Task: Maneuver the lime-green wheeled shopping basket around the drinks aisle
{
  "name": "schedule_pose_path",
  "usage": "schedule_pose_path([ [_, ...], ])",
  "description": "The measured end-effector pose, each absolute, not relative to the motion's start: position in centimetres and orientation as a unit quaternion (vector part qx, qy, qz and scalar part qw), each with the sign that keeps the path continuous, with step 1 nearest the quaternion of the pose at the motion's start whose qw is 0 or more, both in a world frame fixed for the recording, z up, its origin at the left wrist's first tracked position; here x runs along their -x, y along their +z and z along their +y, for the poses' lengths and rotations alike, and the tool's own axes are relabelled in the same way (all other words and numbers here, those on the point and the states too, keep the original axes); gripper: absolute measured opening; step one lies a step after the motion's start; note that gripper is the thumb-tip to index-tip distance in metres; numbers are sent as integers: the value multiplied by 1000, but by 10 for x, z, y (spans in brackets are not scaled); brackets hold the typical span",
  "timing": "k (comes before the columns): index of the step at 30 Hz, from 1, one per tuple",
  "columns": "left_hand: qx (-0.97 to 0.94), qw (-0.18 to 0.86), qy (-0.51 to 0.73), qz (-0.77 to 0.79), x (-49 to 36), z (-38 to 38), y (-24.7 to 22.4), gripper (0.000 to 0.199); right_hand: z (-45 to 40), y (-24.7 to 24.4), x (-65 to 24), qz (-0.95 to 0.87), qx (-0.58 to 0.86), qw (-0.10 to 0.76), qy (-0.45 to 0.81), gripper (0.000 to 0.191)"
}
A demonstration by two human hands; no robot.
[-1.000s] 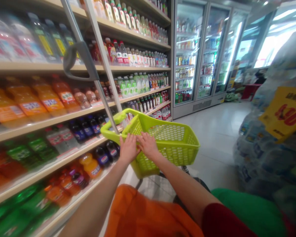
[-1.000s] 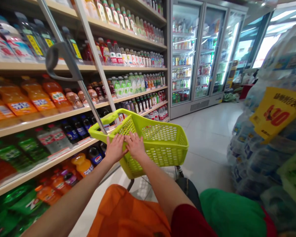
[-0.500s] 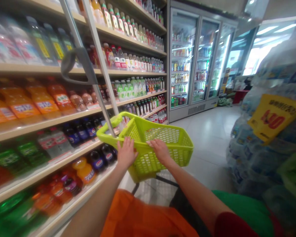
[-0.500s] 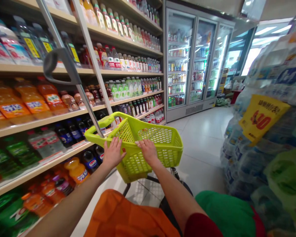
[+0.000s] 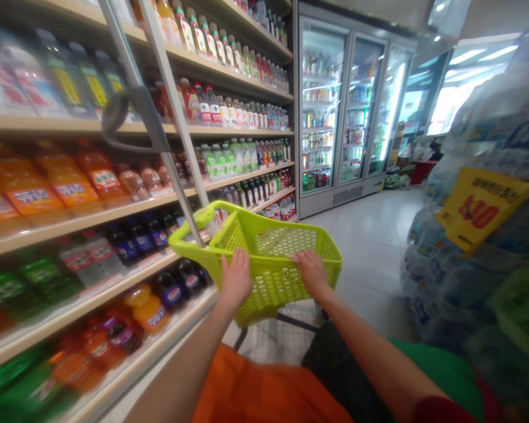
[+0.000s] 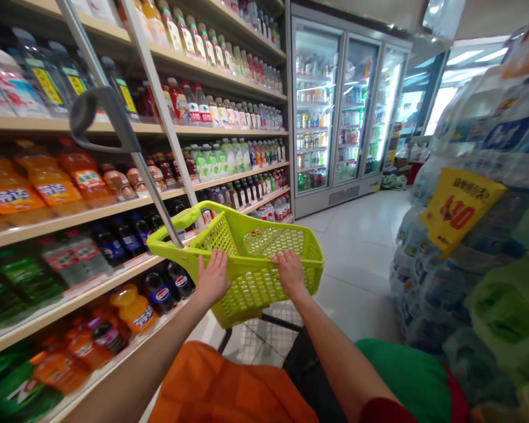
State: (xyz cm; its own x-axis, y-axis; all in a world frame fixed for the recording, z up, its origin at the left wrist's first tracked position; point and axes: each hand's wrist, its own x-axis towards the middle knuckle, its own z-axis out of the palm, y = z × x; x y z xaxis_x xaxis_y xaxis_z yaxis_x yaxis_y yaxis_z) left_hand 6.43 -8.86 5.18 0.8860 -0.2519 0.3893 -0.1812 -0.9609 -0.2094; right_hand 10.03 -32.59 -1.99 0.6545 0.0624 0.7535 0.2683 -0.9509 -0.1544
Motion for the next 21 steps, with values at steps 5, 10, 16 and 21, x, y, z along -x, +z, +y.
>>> schedule_pose_path([
  [5,970,90,-193,118,-64,-95,48,65,-338,-20,-100,-73,915,116,-380,25],
  [10,970,89,-195,115,-61,-93,49,65,-401,-29,-88,8,912,123,-392,28],
  [16,977,71,-165,113,-61,-110,48,67,-360,-29,-93,-45,896,158,-413,27],
  [21,979,-13,-170,116,-59,-118,49,66,-328,-11,-90,-103,865,274,-406,28],
])
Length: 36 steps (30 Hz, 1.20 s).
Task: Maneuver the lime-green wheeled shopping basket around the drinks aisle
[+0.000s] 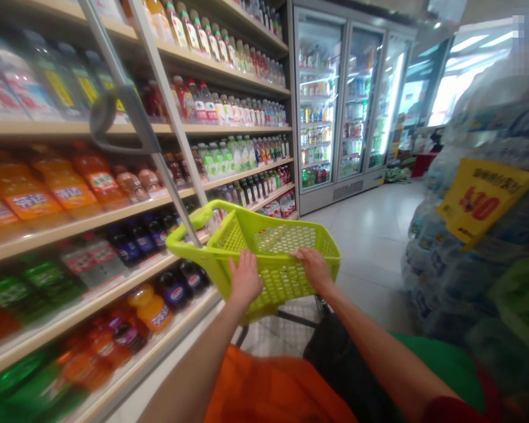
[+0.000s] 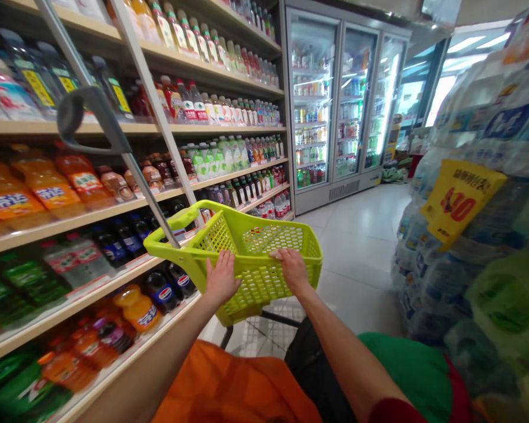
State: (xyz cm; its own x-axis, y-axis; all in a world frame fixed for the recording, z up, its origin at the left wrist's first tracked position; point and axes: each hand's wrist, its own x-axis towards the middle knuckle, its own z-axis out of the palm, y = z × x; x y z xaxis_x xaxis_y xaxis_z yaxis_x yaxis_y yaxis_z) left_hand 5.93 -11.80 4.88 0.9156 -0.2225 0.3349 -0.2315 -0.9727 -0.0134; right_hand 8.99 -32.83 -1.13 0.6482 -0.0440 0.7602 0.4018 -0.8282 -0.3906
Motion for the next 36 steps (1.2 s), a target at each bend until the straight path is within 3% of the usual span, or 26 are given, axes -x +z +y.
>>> schedule_pose_path([
  [2,-969,98,180,-135,-56,-126,52,63,-328,0,-82,-95,842,345,-403,30],
  [5,-912,312,184,-192,-53,-146,56,57,-322,15,-70,-143,825,414,-358,32],
  [8,-784,591,121,-148,-55,-167,53,30,-307,23,-63,-174,816,453,-315,33],
  [10,-705,702,71,-76,-57,-177,48,9,-293,23,-63,-139,808,467,-330,36],
  [15,-616,787,-3,-32,-56,-185,43,34,-268,10,-59,-109,817,373,-426,40],
  [19,-518,834,-183,-53,-49,-174,56,49,-267,-6,-53,-198,845,274,-415,53],
  [22,-580,778,-234,-55,-46,-167,63,54,-278,-12,-59,-248,836,265,-411,48],
  [26,-795,599,-77,-63,-52,-150,69,47,-322,-14,-78,-229,842,242,-424,40],
  [28,-873,481,51,-60,-58,-132,72,45,-354,-16,-86,-120,854,224,-453,37],
  [31,-956,176,226,-57,-65,-100,73,54,-389,-26,-94,25,875,183,-447,38],
  [33,-967,29,244,-66,-67,-84,69,57,-389,-33,-97,40,889,164,-425,38],
  [36,-969,-55,228,-76,-67,-76,62,62,-359,-36,-102,-19,896,153,-417,37],
])
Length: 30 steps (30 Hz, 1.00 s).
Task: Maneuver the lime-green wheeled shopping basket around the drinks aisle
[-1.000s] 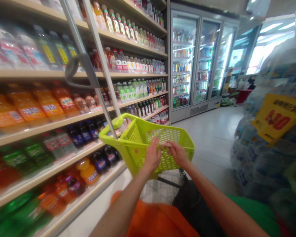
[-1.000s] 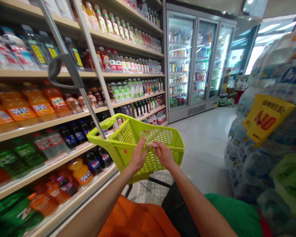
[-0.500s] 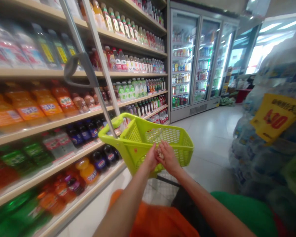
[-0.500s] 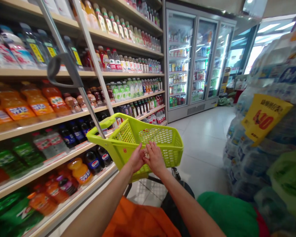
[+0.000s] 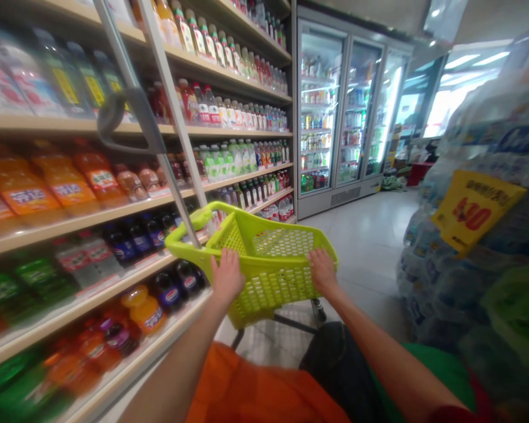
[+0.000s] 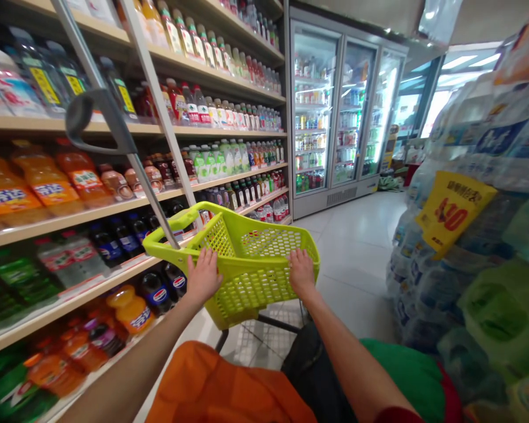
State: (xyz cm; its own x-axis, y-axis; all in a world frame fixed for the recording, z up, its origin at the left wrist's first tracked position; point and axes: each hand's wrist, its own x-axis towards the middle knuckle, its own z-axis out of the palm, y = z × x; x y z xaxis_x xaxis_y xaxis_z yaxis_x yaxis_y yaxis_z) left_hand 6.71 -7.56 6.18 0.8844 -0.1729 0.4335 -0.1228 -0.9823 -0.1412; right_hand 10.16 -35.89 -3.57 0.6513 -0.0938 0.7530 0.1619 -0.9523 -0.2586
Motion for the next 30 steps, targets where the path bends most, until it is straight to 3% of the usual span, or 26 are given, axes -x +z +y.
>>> schedule_pose_path([
  [5,970,67,-215,94,-62,-76,59,65,-335,-24,-101,-89,911,128,-383,37],
  [12,972,56,-195,118,-53,-72,62,69,-399,-26,-93,44,918,123,-375,35],
  [17,975,48,-177,124,-48,-75,61,73,-320,-15,-103,-82,894,193,-396,43],
  [20,974,54,-172,138,-45,-74,63,71,-280,-5,-105,-155,875,237,-393,37],
  [24,969,56,-213,113,-42,-61,70,65,-299,-6,-99,-145,882,204,-399,27],
  [30,968,73,-226,83,-41,-48,79,61,-296,-16,-92,-89,871,206,-436,34],
])
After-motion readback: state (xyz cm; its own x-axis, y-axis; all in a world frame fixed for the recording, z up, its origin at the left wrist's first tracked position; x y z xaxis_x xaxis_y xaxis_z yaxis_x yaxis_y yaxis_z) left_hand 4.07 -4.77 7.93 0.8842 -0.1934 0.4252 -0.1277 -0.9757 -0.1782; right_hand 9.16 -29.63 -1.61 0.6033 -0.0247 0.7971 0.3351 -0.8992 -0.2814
